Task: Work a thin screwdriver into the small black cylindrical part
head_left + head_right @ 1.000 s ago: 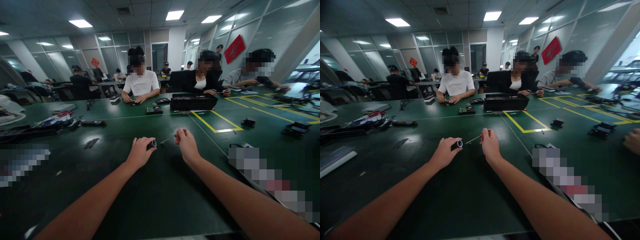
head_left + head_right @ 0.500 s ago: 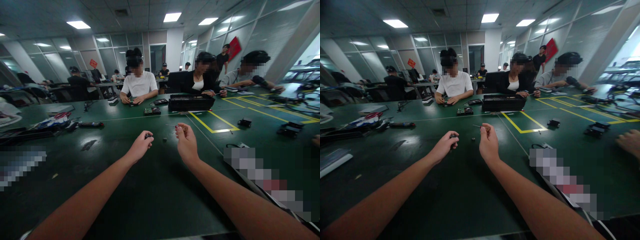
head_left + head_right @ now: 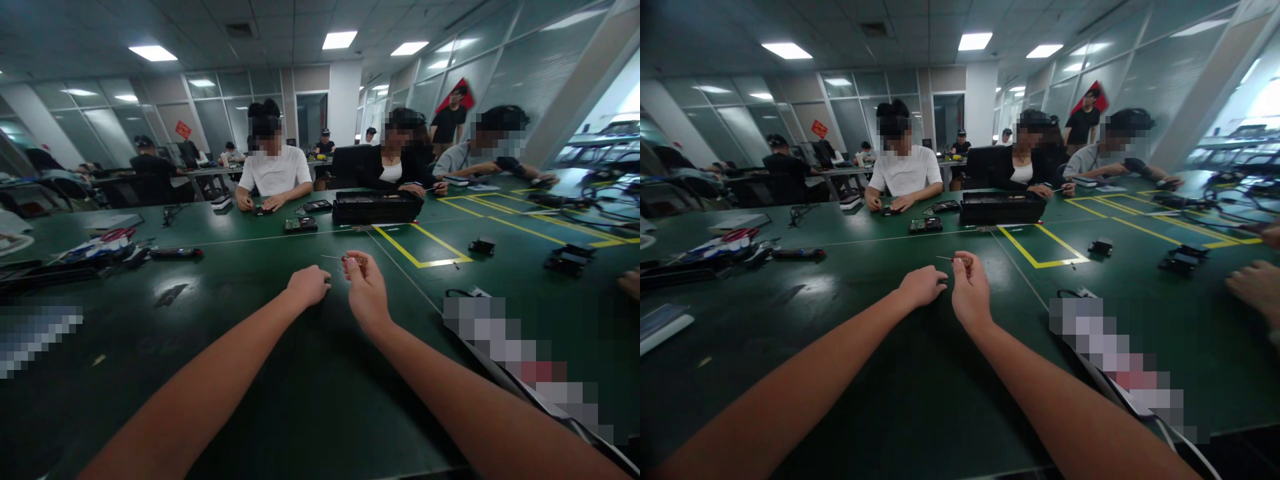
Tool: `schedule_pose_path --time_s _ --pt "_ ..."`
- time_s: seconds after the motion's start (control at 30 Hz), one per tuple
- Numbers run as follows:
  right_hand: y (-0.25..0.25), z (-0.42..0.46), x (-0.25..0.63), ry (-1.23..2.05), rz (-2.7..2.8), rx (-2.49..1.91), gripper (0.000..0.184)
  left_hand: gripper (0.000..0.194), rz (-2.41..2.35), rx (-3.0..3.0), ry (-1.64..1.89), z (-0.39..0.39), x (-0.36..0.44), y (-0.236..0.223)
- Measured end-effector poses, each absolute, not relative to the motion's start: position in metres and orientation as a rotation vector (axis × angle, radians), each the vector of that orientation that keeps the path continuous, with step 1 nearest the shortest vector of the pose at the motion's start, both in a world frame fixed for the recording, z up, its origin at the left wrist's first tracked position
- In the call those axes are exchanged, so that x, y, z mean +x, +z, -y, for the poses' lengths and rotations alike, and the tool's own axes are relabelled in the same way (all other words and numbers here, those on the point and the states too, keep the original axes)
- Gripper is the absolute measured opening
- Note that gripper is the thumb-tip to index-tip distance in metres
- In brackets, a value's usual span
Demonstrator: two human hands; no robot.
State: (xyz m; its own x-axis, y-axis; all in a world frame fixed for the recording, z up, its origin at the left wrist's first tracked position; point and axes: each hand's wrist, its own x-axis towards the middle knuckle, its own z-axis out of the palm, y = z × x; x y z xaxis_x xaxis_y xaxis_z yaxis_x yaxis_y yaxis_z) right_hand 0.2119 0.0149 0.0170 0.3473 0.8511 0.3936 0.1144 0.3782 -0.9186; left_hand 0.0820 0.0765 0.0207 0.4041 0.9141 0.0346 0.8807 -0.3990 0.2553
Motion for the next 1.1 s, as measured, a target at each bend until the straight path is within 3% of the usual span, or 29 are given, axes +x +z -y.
schedule_pose_path --time_s 0.1,0.3,0.47,0.63,0.93,1.1 --pt "0.016 -0.014 0.212 0.657 1.139 -1.088 0.027 0.019 -1.591 2.448 0.277 -0.080 0.084 0.017" --pt "0.019 -0.012 0.211 0.694 1.126 -1.062 0.026 0.021 -1.644 2.275 0.524 -0.077 0.058 0.024" --pt "0.020 -0.011 0.208 0.735 1.133 -1.072 0.025 0.032 -1.584 1.812 0.771 -0.072 0.007 0.038" --pt "0.017 -0.013 0.207 0.773 1.156 -1.102 0.028 0.023 -1.417 1.100 1.113 -0.058 -0.057 0.049" --pt "0.012 -0.016 0.206 0.809 1.151 -1.095 0.028 0.007 -1.548 0.713 1.457 -0.009 -0.146 0.065" --pt "0.010 -0.017 0.205 0.819 1.153 -1.085 0.027 0.015 -1.593 0.618 1.685 0.017 -0.179 0.080"
